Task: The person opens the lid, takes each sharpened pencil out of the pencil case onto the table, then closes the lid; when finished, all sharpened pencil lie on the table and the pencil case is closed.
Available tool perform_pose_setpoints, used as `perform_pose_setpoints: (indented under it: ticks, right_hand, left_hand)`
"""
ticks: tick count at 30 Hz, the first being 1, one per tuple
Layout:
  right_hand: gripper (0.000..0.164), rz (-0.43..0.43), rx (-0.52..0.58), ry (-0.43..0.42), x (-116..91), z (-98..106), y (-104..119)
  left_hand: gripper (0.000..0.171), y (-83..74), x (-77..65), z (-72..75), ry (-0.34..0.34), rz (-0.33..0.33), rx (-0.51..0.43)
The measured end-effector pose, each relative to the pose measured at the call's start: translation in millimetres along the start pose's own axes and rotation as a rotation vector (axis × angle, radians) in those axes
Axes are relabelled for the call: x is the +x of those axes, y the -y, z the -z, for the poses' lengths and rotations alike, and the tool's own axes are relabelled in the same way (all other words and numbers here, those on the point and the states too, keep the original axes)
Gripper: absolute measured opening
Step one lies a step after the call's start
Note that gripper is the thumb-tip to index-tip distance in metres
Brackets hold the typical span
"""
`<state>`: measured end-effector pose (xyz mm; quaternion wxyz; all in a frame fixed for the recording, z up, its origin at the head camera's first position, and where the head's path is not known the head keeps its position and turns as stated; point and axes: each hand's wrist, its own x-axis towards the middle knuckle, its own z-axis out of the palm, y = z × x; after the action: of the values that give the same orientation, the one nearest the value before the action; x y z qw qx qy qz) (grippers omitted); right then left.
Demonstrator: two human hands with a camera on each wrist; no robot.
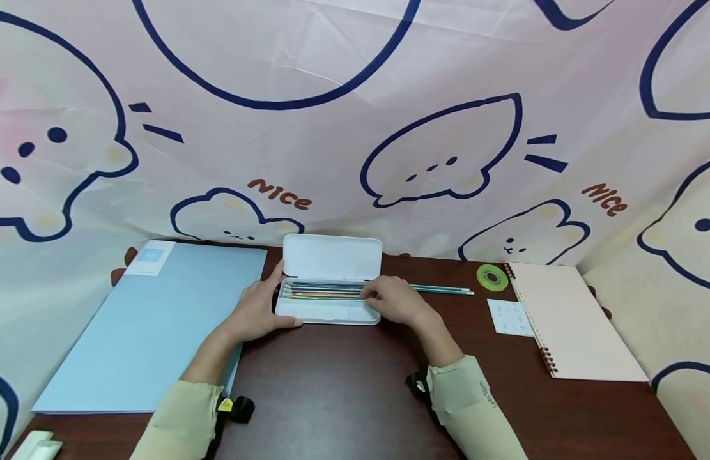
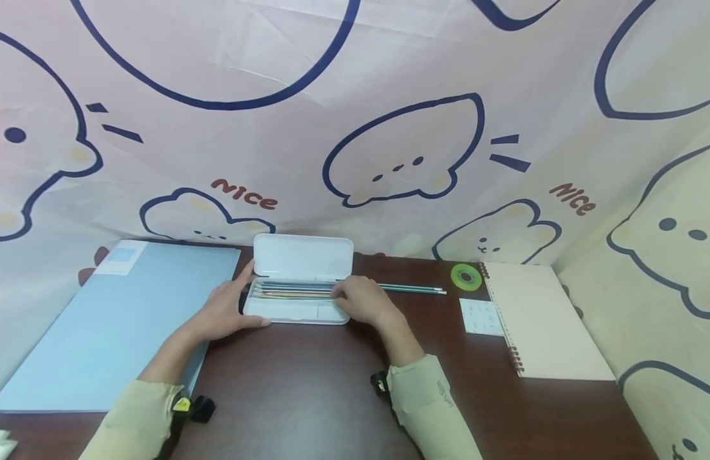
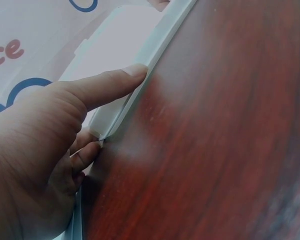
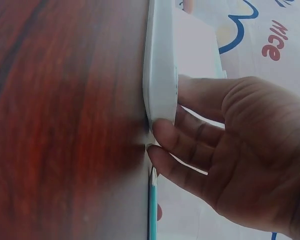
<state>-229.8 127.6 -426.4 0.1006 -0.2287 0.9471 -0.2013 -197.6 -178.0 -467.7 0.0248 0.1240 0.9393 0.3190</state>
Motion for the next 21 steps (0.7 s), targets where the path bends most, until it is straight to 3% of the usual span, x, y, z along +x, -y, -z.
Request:
perform_pose_setpoints:
  ticks: [9,21]
  right_hand:
    - [0.012,-0.019,0.009,-0.029,-0.5,3.9,-3.1]
    - [0.015,-0.041,0.065,-0.077,-11.0,21.5,-24.6]
  left_hand:
    - [0.128,0.6,0.3,-0.2,0.003,-0.001,-0.007]
    - [0.127,0.9,-0.4,-1.3,0.002,-0.002,-0.008]
